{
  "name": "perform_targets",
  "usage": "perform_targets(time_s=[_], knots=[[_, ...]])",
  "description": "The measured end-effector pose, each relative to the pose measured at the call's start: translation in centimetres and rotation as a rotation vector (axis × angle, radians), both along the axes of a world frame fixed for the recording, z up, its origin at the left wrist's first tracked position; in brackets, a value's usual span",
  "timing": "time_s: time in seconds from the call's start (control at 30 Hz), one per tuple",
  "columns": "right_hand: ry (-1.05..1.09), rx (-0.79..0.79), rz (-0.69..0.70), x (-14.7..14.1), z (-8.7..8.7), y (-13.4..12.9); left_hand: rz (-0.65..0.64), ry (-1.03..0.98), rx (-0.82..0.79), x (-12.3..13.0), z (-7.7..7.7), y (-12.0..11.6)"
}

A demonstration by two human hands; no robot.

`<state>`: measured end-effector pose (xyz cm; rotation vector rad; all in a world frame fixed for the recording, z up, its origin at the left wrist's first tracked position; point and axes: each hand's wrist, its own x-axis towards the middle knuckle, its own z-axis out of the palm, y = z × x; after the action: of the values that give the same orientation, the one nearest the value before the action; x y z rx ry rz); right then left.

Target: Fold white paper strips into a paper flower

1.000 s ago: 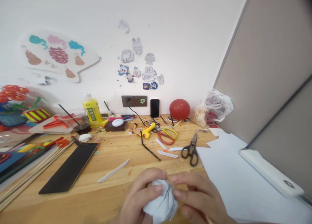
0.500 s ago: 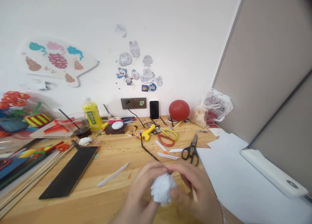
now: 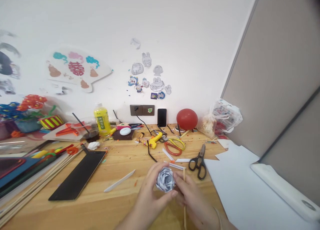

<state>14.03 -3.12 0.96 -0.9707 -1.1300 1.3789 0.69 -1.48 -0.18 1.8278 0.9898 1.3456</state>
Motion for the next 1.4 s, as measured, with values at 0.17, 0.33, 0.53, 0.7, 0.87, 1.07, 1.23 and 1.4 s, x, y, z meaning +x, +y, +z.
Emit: perform_targets(time_s=[0.17,0.33,0.53,0.7,0.87,1.07,1.23,1.4], knots=[[-0.061,0.072,-0.011,-0.3,-1.0,0.1,-0.028,0.068,-0.027,0.2,0.1,-0.2],[-0.337,0.301,-0.173,0.5,-1.2,0.8,0.076,0.145,-0.018,0.4,0.4,-0.2],[-0.702,0.699,-0.272,0.8,-0.4,0.2,0.131,0.125,-0.163,1.1,0.0,-0.1],[-0.824,0.604,-0.217,1.0,0.0,0.5,-0.189,-0.161,-0.449,0.9,-0.5,0.3],[-0.682,0.477,-0.095,1.5,0.4,1.0,-0.293,-0.553,-0.806,0.6,0.4,0.5],[-0.735,0.409,-0.092,0.9,0.2,0.6,-0.224,-0.742,-0.945,1.4,0.3,-0.2],[-0.807,0.440,-0.065,0.3,-0.5,0.4,-0.123,-0.854,-1.012,1.5,-0.3,-0.2],[-0.793,0.486,-0.059,0.0,-0.9,0.1,-0.046,-0.865,-1.048,1.7,-0.3,-0.4]])
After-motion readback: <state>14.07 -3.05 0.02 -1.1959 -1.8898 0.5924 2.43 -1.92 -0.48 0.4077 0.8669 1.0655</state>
